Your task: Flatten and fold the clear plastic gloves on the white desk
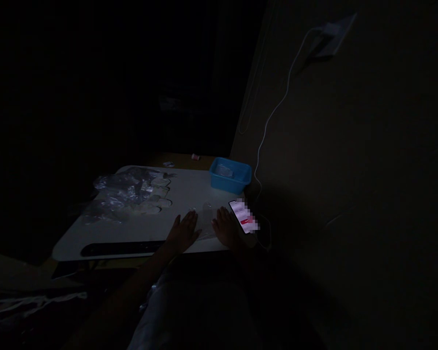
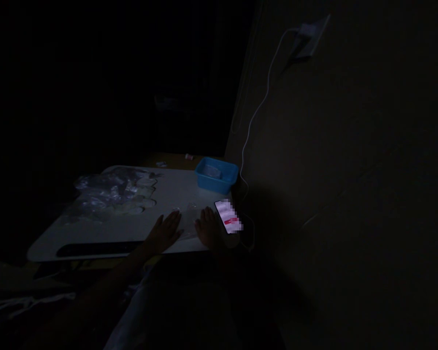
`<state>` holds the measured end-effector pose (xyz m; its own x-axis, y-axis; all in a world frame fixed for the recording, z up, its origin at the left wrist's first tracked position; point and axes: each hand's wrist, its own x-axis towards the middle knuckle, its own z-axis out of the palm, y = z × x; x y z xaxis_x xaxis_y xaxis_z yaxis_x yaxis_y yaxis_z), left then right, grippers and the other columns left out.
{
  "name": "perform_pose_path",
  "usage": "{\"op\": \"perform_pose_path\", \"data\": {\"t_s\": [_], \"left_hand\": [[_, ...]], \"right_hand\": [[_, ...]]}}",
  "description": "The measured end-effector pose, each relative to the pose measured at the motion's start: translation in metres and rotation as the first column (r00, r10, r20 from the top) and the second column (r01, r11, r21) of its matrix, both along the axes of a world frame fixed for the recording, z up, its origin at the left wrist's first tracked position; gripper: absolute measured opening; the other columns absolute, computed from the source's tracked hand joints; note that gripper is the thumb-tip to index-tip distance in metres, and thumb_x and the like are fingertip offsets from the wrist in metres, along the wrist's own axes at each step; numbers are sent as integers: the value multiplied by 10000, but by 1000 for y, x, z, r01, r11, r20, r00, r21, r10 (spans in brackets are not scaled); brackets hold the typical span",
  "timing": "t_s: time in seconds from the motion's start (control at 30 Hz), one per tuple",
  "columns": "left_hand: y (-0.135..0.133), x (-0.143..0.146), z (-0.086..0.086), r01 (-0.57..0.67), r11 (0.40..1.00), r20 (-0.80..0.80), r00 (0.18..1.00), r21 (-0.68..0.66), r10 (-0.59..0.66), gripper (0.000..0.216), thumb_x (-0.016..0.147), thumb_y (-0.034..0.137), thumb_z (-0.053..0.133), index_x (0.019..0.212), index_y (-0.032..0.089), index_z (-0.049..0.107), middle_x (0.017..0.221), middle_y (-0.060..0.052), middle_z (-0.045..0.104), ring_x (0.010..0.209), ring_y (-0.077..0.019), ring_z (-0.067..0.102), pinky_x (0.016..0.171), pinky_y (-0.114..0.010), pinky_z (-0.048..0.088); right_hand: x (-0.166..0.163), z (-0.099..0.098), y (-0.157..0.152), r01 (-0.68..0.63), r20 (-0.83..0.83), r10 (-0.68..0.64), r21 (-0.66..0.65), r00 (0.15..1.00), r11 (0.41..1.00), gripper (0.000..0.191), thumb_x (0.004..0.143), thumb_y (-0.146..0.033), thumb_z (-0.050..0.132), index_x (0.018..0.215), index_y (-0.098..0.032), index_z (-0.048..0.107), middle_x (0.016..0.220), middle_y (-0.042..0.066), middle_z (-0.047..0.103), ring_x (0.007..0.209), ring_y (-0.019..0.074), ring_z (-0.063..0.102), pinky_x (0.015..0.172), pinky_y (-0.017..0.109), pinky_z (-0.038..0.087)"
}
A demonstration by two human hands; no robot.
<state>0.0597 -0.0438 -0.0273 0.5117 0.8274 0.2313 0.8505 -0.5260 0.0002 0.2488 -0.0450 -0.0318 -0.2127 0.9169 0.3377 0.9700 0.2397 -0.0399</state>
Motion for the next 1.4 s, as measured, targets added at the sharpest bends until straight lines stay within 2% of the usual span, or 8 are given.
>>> {"op": "perform_pose_path", "data": {"t_s": [0.3,0.4,0.47,0.53,0.67,0.83,1.1,1.4], "left_hand": [[11,-46,7,-86,995,-66,994,-46,83,459,883,341,225,1276,186,405,1395,-133,304,1303,-288,208,975,-566,199],[11,-30,15,-125,992,16,992,-5,125,479,878,326,238,1317,161,337,1394,-135,307,1286,-277,255,983,-532,240],[10,-5,17,-65,998,57,996,-3,65,476,869,266,252,1316,124,334,1376,-140,342,1265,-261,303,982,-491,286],[10,21,15,50,998,81,996,-30,-48,459,849,203,277,1274,71,391,1334,-158,402,1243,-236,345,987,-425,319],[8,49,3,56,997,128,991,-51,-49,442,841,157,271,1222,8,437,1295,-187,440,1218,-207,388,984,-343,344],[7,36,-5,18,1000,56,998,-23,-16,465,861,252,265,1256,59,416,1338,-154,396,1260,-236,321,1014,-412,276],[11,5,3,-64,998,-6,998,9,64,490,878,311,221,1308,118,354,1388,-126,313,1276,-215,296,1022,-424,217],[11,6,2,-78,997,-33,996,0,78,507,879,313,207,1316,91,335,1393,-133,299,1281,-224,282,1019,-441,205]], "right_hand": [[-21,8,-8,84,-82,-89,-62,993,995,543,904,-411,221,1289,-65,383,1363,181,333,1284,259,261,1021,487,167],[-21,7,-7,93,-95,-100,-70,990,993,553,902,-416,221,1290,-56,380,1367,180,326,1286,256,258,1025,480,165],[-21,6,-7,93,-102,-100,-64,990,994,550,902,-415,222,1290,-60,383,1365,176,331,1286,254,259,1026,476,169],[-21,6,-7,87,-111,-92,-47,990,995,540,904,-412,217,1288,-77,391,1360,168,346,1282,251,270,1025,477,175],[-21,6,-7,85,-114,-88,-33,990,996,519,908,-389,210,1281,-86,405,1351,162,362,1272,249,292,1023,479,183],[-21,6,-7,83,-111,-88,-44,990,996,519,902,-388,239,1285,-74,394,1354,164,355,1279,255,274,1027,484,172],[-19,6,-7,87,-115,-90,-29,989,996,500,911,-369,213,1280,-90,402,1360,137,359,1276,234,282,1029,454,183],[-8,2,-1,169,-239,-155,39,958,985,427,886,-234,298,1239,-41,442,1322,153,416,1264,204,309,1027,362,253]]}}
